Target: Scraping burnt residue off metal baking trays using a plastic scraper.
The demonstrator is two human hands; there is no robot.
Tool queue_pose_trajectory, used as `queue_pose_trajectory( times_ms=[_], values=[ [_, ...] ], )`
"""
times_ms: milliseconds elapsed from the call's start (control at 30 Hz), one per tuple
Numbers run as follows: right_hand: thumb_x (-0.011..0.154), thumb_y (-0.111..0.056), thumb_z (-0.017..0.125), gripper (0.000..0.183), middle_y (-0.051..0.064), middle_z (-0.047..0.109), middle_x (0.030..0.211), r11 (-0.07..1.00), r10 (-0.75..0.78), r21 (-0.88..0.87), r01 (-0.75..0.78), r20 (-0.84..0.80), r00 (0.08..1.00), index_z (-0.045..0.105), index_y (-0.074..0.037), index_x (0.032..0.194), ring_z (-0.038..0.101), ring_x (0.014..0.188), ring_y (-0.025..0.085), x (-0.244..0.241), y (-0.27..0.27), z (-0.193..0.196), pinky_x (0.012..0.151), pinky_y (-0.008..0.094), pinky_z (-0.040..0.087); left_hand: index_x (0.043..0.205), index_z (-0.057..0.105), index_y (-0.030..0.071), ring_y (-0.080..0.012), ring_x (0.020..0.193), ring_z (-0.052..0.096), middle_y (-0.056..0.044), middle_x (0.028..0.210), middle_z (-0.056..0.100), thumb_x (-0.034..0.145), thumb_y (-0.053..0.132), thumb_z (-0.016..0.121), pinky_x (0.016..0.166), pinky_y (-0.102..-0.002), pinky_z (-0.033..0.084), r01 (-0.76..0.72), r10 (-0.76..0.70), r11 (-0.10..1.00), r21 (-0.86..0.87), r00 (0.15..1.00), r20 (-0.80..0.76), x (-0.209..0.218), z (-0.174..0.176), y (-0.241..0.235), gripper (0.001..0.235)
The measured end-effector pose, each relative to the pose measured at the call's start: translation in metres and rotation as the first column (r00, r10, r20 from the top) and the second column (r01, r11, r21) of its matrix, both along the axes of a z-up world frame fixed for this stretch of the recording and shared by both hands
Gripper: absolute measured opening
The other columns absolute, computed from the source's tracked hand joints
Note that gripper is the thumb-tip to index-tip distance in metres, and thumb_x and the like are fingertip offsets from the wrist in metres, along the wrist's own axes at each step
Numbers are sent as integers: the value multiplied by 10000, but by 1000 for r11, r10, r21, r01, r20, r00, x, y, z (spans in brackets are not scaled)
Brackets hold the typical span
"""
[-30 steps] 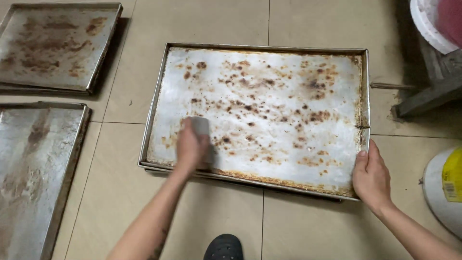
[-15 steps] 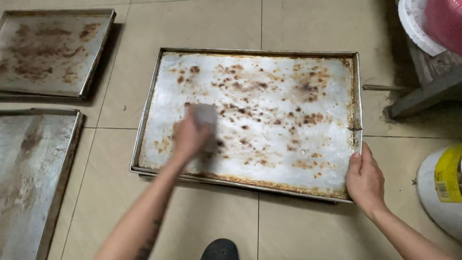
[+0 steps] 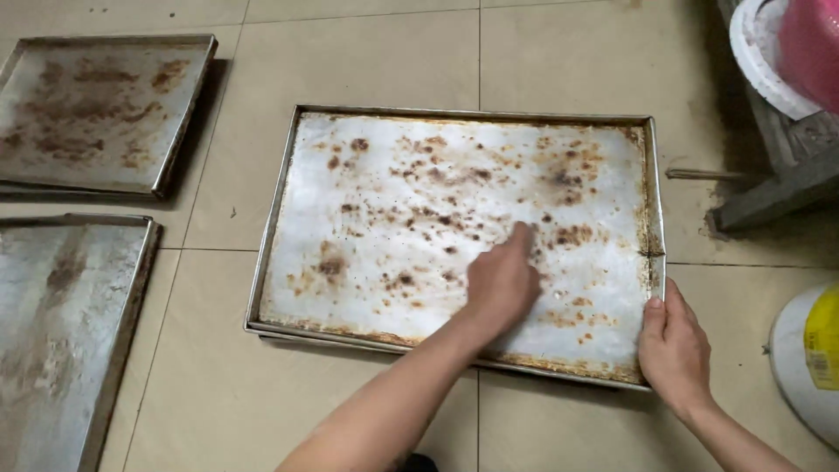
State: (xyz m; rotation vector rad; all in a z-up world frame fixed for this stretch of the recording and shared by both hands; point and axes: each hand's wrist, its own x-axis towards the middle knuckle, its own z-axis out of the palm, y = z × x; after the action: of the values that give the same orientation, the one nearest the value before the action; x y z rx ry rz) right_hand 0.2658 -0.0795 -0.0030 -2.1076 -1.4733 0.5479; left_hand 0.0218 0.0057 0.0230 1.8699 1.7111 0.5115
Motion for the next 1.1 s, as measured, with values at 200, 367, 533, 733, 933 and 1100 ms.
queue_pose_trajectory(
  times_ms=[200,367,533,733,933,1100],
  values=[
    [1075,-256,400,459,249,639,1286,1000,-1,-3,1,-16,1000,486,-117,1504,601,1159,469,-3,-2,3,987,530,455,1355,498,90,-415,803,720,-230,903,728,877,142,633,730,-532,585,-76,74,996,-46,996,-56,-105,-6,23,499],
    [1069,-268,418,458,252,645,1273,999,-34,-26,34,4,999,499,-117,1493,610,1153,468,-2,-2,3,984,527,465,1301,512,-15,-447,862,735,-264,986,727,824,172,676,764,-525,602,-579,582,813,56,811,-59,-298,-35,12,538],
    [1076,-276,413,489,272,636,1258,999,-8,-32,9,32,999,456,-82,1523,614,1129,465,8,-1,-14,975,530,455,1082,632,55,-343,744,699,-153,793,687,1004,206,463,653,-518,579,-555,542,815,-166,832,-117,-156,-16,17,239],
    [1076,-281,393,491,247,656,1281,998,-19,-67,20,18,1000,504,-101,1519,612,1172,458,-1,1,0,1012,522,464,1184,551,29,-435,810,690,-228,831,710,861,126,636,760,-572,544,162,-162,987,-13,987,-6,-6,9,0,348],
    [1074,-281,413,482,260,633,1312,998,8,68,-9,20,1000,472,-106,1519,600,1171,466,9,-5,-22,997,525,457,1341,550,99,-442,915,713,-246,995,731,851,313,691,818,-533,582,-316,321,947,57,931,-177,-189,-10,53,553],
    [1064,-278,403,469,251,671,1221,999,-40,-33,40,-18,999,488,-153,1508,631,1115,465,0,-3,-1,965,530,478,1270,544,40,-465,961,699,-261,1058,716,797,238,719,858,-547,553,-550,583,808,212,798,-153,-335,-54,82,541]
  ],
)
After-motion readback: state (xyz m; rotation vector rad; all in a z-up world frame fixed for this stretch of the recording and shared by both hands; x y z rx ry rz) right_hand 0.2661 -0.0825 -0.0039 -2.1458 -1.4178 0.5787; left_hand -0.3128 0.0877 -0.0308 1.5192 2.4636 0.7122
